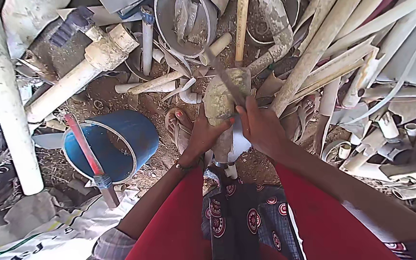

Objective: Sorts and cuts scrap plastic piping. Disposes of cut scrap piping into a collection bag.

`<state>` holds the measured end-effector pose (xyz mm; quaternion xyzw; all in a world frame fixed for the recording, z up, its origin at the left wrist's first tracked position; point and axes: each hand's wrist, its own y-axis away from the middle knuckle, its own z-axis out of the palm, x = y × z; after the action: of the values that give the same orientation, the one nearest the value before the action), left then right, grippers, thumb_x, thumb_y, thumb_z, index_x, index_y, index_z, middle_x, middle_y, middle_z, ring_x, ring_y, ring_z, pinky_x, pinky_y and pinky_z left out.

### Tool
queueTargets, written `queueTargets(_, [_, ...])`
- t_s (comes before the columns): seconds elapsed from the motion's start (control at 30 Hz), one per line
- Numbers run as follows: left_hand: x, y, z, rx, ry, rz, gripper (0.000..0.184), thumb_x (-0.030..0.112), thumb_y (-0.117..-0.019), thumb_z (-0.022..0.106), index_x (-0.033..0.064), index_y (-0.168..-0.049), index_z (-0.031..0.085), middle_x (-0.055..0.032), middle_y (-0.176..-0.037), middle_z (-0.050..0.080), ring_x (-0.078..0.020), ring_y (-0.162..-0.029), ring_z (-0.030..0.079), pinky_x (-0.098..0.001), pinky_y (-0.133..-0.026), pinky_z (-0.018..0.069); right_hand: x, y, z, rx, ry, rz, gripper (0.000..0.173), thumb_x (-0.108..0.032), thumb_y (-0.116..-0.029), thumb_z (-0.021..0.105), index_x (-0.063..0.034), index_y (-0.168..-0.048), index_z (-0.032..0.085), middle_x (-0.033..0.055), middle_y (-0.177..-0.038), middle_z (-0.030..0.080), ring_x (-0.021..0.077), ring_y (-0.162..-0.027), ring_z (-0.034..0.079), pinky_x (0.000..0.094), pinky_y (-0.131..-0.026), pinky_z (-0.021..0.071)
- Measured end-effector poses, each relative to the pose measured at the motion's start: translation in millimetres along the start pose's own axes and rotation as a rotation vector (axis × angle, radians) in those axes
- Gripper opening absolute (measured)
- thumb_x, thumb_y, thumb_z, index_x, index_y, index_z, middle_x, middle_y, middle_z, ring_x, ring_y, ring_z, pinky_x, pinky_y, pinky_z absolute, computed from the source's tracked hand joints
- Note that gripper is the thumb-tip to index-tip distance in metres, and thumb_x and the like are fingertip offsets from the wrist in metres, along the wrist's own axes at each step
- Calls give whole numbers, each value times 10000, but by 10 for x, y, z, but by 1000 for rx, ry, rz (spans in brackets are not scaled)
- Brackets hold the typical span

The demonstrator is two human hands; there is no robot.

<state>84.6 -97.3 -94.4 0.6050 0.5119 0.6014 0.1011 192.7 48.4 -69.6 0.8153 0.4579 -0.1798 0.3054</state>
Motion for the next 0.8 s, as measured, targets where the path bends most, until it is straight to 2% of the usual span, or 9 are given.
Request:
queueTargets(0.2, [-37, -9, 5, -12, 10, 12, 946, 490, -821, 773, 143, -1562, 297, -104, -1210, 662, -156, -1027, 683, -404, -881, 574, -71, -56, -74, -7, 92, 67, 292, -234, -1112, 407, 39, -1174, 492, 125, -630, 559, 332, -569, 651, 430, -499, 503])
queueTargets(0.33, [-23, -7, -19, -45, 74, -18, 876, 463, -845, 767, 162, -1544, 333, -84, -1181, 678, -149, -989, 693, -396, -859, 585, -73, -29, -34, -80, 119, 19, 263, -239, -1099, 445, 12, -1108, 525, 110, -594, 552, 334, -552, 646, 453, -498, 511])
queueTargets(0.47, [5, -9, -53, -91, 225, -77, 680, 415, -896, 724, 167, -1467, 450, -36, -1071, 713, -118, -884, 710, -333, -785, 609, -46, -39, -31, -126, 86, -28, 258, -258, -1091, 465, -19, -1078, 561, 75, -554, 520, 304, -526, 631, 433, -487, 499])
queueTargets(0.53, [78, 8, -97, -132, 364, -151, 518, 371, -938, 674, 141, -1373, 511, -31, -974, 720, -113, -809, 714, -299, -722, 618, -34, -78, -167, -127, -5, 26, 277, -290, -1105, 425, -43, -1054, 539, 62, -569, 493, 282, -525, 597, 426, -481, 467])
queueTargets(0.6, [157, 34, -139, -185, 554, -241, 348, 368, -983, 588, 136, -1243, 566, -40, -891, 717, -119, -750, 714, -295, -668, 622, 20, -99, -233, -23, -85, 33, 282, -308, -1093, 428, -45, -1049, 520, 39, -572, 453, 239, -485, 531, 399, -445, 431])
queueTargets(0.67, [227, 89, -146, -207, 698, -304, 288, 370, -1011, 541, 146, -1177, 609, -52, -887, 719, -141, -762, 721, -321, -675, 628, 55, -87, -273, -27, -83, 40, 283, -295, -1062, 449, -33, -1154, 505, 64, -671, 496, 251, -542, 543, 416, -477, 441])
queueTargets(0.7, [242, 101, -141, -216, 743, -327, 297, 355, -1025, 528, 135, -1214, 590, -74, -925, 719, -170, -801, 726, -349, -709, 631, 55, -75, -304, -80, -78, 60, 311, -279, -1070, 449, -18, -1229, 506, 124, -804, 566, 304, -648, 604, 469, -543, 487])
queueTargets(0.73, [250, 105, -127, -214, 759, -335, 291, 334, -1031, 528, 138, -1242, 570, -74, -937, 714, -168, -813, 723, -342, -719, 628, 53, -71, -316, -121, -68, 76, 309, -260, -1085, 438, -12, -1253, 516, 165, -904, 600, 346, -743, 641, 505, -599, 512])
queueTargets(0.8, [258, 110, -109, -180, 756, -334, 258, 324, -1021, 539, 147, -1202, 591, -51, -887, 712, -129, -762, 716, -293, -673, 622, 41, -66, -278, -122, 5, 70, 271, -233, -1097, 426, -8, -1200, 535, 184, -945, 627, 363, -764, 674, 502, -598, 533])
